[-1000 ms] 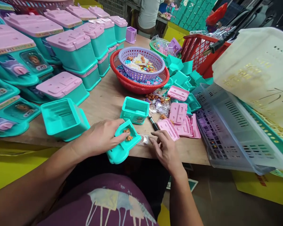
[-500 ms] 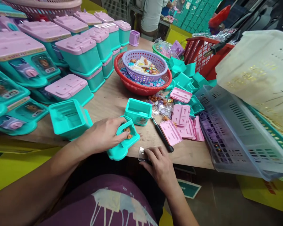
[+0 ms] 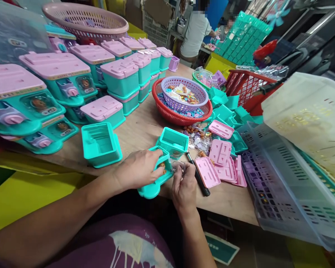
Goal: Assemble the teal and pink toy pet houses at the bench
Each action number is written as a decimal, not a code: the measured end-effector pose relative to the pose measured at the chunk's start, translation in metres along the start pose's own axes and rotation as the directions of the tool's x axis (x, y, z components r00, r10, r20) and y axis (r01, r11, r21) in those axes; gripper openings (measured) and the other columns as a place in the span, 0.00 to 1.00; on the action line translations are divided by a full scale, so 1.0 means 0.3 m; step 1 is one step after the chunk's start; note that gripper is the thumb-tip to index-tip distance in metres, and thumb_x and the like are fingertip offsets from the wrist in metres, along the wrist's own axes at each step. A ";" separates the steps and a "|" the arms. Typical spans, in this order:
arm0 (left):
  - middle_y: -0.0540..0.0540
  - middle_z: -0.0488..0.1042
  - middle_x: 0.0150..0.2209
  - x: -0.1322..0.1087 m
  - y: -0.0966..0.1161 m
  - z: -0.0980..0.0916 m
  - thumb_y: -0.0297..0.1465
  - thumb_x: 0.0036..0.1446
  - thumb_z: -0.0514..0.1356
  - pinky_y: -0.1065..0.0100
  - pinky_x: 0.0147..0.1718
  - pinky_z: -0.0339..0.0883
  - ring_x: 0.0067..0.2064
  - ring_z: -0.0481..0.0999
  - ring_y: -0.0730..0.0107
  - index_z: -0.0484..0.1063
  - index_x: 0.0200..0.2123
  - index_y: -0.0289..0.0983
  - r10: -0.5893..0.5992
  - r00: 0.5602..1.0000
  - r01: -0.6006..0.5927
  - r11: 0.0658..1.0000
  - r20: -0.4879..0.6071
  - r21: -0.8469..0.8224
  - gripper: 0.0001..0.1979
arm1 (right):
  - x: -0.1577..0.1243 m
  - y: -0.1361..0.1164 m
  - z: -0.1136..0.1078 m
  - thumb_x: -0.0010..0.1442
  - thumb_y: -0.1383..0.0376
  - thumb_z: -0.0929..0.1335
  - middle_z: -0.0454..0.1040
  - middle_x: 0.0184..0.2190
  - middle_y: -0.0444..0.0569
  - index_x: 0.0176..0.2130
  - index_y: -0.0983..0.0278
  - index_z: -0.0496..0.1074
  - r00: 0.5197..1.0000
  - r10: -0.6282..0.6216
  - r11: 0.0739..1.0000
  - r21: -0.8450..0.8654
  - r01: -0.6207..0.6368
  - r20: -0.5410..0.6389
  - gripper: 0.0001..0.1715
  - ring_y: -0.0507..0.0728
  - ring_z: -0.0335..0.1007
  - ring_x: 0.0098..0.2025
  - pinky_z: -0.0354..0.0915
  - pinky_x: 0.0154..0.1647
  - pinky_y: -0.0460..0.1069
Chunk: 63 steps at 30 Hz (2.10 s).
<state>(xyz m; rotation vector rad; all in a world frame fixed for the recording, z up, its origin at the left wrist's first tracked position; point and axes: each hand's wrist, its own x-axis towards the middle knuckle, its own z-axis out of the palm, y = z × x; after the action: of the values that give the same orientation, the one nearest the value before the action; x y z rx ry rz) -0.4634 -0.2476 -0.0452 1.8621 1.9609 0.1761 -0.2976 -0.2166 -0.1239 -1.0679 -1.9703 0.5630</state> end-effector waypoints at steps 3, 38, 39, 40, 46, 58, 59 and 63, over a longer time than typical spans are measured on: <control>0.42 0.77 0.34 -0.002 0.007 -0.009 0.39 0.61 0.50 0.63 0.31 0.66 0.37 0.79 0.52 0.69 0.42 0.39 -0.005 1.000 0.005 1.000 0.003 0.011 0.13 | 0.005 0.002 0.003 0.68 0.67 0.59 0.76 0.43 0.55 0.54 0.63 0.61 0.997 -0.073 0.997 -0.032 0.073 0.000 0.15 0.57 0.76 0.42 0.73 0.40 0.52; 0.39 0.78 0.35 -0.006 0.022 -0.004 0.38 0.60 0.50 0.56 0.34 0.71 0.38 0.79 0.48 0.68 0.40 0.38 0.030 1.000 -0.030 0.999 -0.001 0.013 0.13 | -0.048 0.024 0.023 0.69 0.63 0.59 0.77 0.37 0.54 0.47 0.63 0.64 0.994 0.018 0.997 -0.072 -0.026 -0.107 0.10 0.56 0.77 0.34 0.72 0.32 0.49; 0.39 0.78 0.35 -0.007 0.022 -0.004 0.38 0.60 0.50 0.57 0.34 0.71 0.38 0.79 0.48 0.68 0.40 0.38 0.031 1.000 -0.031 0.999 0.000 0.013 0.13 | -0.047 0.023 0.025 0.69 0.62 0.59 0.77 0.37 0.54 0.47 0.63 0.64 0.993 0.022 0.997 -0.076 -0.030 -0.114 0.10 0.56 0.77 0.34 0.72 0.32 0.49; 0.39 0.78 0.35 -0.008 0.021 -0.004 0.38 0.60 0.50 0.57 0.34 0.71 0.38 0.79 0.48 0.68 0.40 0.38 0.031 1.000 -0.031 0.999 0.000 0.011 0.13 | -0.046 0.023 0.027 0.69 0.62 0.59 0.77 0.37 0.54 0.46 0.63 0.65 0.992 0.027 0.996 -0.081 -0.037 -0.125 0.10 0.56 0.76 0.34 0.72 0.30 0.48; 0.37 0.77 0.34 -0.006 0.020 0.000 0.37 0.59 0.51 0.56 0.33 0.70 0.38 0.79 0.46 0.69 0.39 0.37 0.028 1.000 -0.028 1.000 0.001 -0.012 0.12 | -0.051 0.031 0.032 0.69 0.62 0.59 0.76 0.37 0.53 0.47 0.63 0.64 0.992 0.017 0.996 -0.088 -0.028 -0.123 0.10 0.55 0.76 0.32 0.71 0.29 0.48; 0.38 0.78 0.35 0.001 0.017 0.010 0.37 0.61 0.49 0.54 0.34 0.70 0.39 0.79 0.45 0.68 0.39 0.37 0.053 0.999 -0.053 0.999 0.010 0.003 0.12 | -0.035 0.026 0.036 0.68 0.69 0.60 0.73 0.30 0.47 0.46 0.61 0.62 0.963 -0.239 0.936 -0.294 0.193 -0.128 0.07 0.54 0.71 0.29 0.66 0.29 0.47; 0.37 0.78 0.35 0.000 0.018 0.012 0.37 0.61 0.49 0.54 0.35 0.70 0.40 0.79 0.44 0.68 0.39 0.37 0.056 0.998 -0.056 0.998 0.010 0.005 0.12 | -0.036 0.026 0.040 0.68 0.70 0.60 0.72 0.30 0.47 0.46 0.61 0.62 0.962 -0.244 0.933 -0.302 0.197 -0.126 0.07 0.54 0.71 0.29 0.66 0.30 0.47; 0.37 0.77 0.35 -0.002 0.023 0.014 0.37 0.59 0.51 0.55 0.36 0.70 0.41 0.78 0.45 0.67 0.39 0.36 0.057 0.998 -0.057 0.998 0.008 0.004 0.12 | -0.060 0.022 0.047 0.67 0.70 0.59 0.73 0.35 0.52 0.53 0.63 0.61 0.964 -0.237 0.931 -0.311 0.190 -0.119 0.15 0.57 0.72 0.37 0.70 0.37 0.52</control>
<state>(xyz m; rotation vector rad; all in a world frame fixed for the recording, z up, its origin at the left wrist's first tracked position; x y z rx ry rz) -0.4556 -0.2484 -0.0463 1.9204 1.9055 0.1818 -0.3002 -0.2283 -0.1445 -1.0219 -2.0397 0.0617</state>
